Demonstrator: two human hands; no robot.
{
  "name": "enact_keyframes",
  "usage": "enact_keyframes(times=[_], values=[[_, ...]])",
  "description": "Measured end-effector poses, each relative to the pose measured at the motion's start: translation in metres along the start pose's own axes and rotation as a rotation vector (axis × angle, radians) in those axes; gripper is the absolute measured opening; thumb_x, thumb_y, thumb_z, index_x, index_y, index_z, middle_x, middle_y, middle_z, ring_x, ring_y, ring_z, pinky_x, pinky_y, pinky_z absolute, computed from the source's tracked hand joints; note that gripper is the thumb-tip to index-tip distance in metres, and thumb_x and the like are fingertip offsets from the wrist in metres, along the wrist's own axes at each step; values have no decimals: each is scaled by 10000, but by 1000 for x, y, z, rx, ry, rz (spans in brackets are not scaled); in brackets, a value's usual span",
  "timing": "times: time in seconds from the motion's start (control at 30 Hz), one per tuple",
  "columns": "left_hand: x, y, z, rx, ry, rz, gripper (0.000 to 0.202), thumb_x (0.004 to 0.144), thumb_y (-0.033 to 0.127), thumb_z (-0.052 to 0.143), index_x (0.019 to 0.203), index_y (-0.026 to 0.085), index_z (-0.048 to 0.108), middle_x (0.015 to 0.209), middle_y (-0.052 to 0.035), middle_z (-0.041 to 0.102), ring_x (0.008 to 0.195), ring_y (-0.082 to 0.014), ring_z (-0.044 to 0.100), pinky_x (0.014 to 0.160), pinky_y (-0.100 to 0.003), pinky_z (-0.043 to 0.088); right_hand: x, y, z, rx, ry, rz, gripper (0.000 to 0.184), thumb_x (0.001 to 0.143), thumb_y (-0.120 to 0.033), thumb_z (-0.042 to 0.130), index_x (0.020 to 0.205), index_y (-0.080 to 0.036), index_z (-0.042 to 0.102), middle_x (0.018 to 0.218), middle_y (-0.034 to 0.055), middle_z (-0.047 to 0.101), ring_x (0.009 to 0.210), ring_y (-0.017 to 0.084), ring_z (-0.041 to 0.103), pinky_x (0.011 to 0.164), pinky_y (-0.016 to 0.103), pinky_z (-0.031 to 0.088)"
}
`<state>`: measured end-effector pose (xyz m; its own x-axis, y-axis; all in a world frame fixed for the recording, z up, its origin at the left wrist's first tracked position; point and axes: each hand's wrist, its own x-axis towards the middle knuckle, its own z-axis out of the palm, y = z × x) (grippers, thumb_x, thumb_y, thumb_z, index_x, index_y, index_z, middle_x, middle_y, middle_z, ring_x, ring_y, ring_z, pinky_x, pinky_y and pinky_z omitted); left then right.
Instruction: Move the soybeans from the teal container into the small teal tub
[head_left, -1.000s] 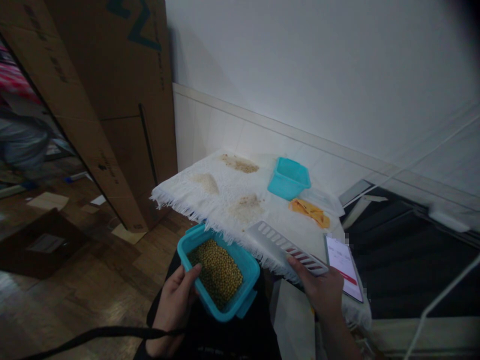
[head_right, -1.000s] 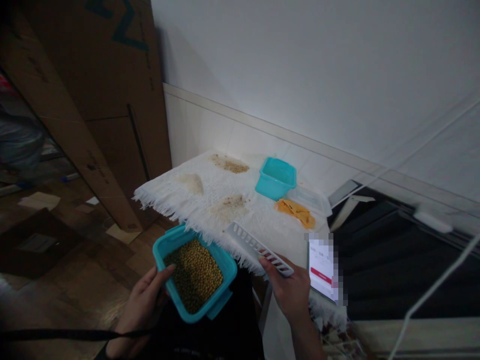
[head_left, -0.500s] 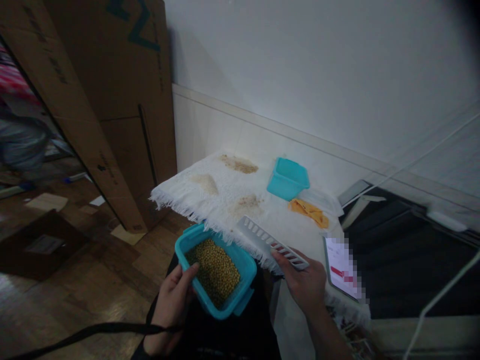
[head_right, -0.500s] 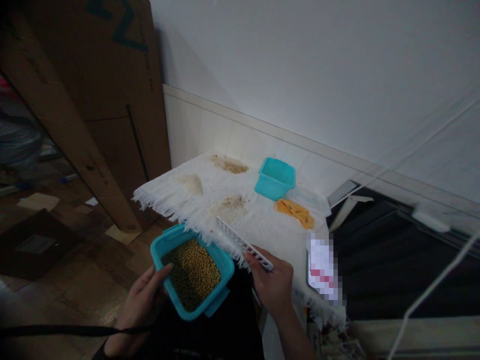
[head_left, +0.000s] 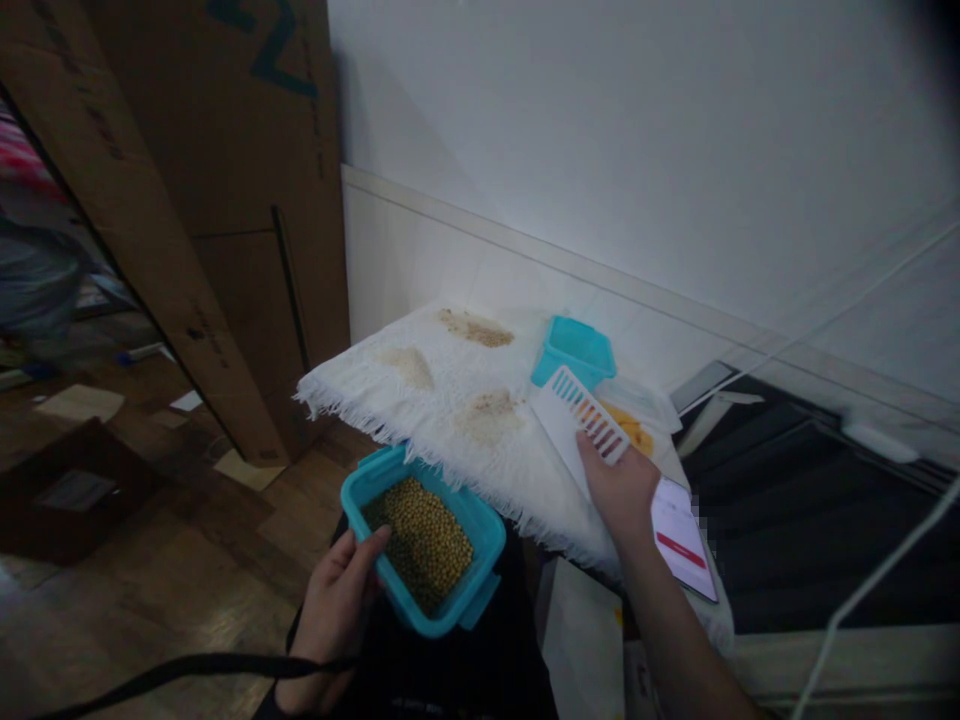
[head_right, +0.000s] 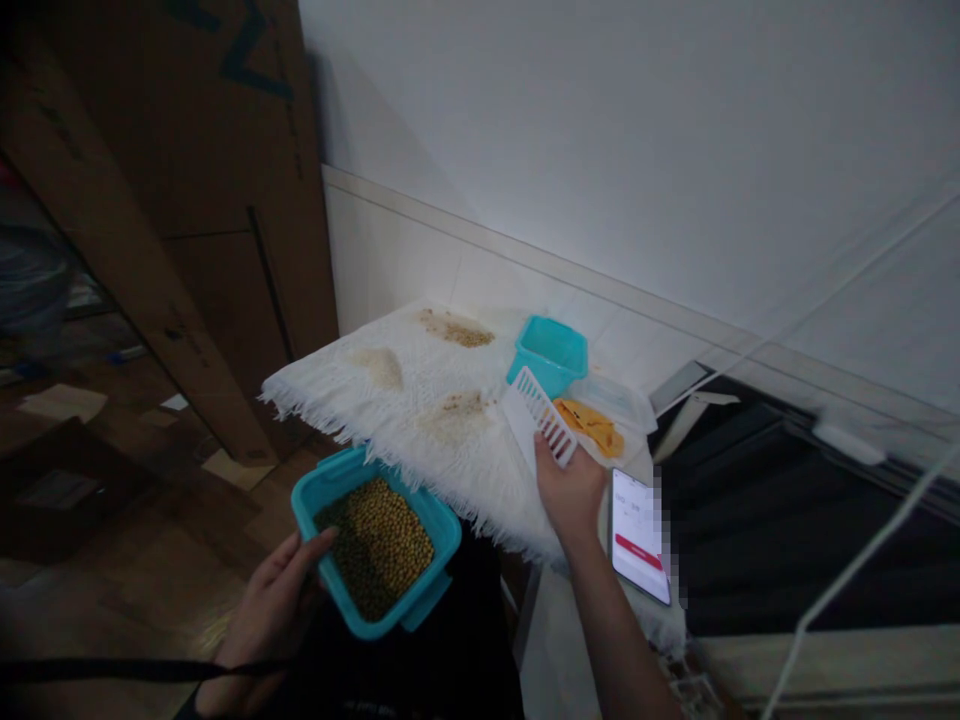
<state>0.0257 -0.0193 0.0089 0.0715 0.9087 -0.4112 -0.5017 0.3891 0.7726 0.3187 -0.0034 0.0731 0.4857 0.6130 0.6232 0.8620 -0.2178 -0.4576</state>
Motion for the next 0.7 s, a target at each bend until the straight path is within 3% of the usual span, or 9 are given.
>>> enact_keyframes(times=[0.17,0.4,0.53,0.7], values=[[-2,1,2,25,19,-37,201,653,325,725,773,183,648,483,56,572,399,-87,489,395,-187,381,17,-9,37,-135,-54,-58,391,820,-416,465,879,-113,706,747,124,702,702,241,639,671,316,449],[3,6,-3,56,58,-42,268,591,356,755,763,182,647,505,42,600,408,-104,501,406,-205,398,15,-23,54,-54,-122,-95,350,831,-379,466,946,-149,704,763,110,708,731,244,650,652,304,451],[6,6,-5,56,80,-31,298,554,381,772,728,176,643,494,42,590,431,-98,499,426,-196,409,32,-13,65,109,-115,-68,330,779,-400,546,883,-139,719,767,106,715,703,241,652,648,316,467],[6,8,-4,64,74,-35,258,596,372,752,719,174,642,465,56,558,418,-79,464,413,-174,384,58,13,82,492,-161,148,354,606,-404,702,832,-130,709,793,75,723,722,234,658,670,334,496]])
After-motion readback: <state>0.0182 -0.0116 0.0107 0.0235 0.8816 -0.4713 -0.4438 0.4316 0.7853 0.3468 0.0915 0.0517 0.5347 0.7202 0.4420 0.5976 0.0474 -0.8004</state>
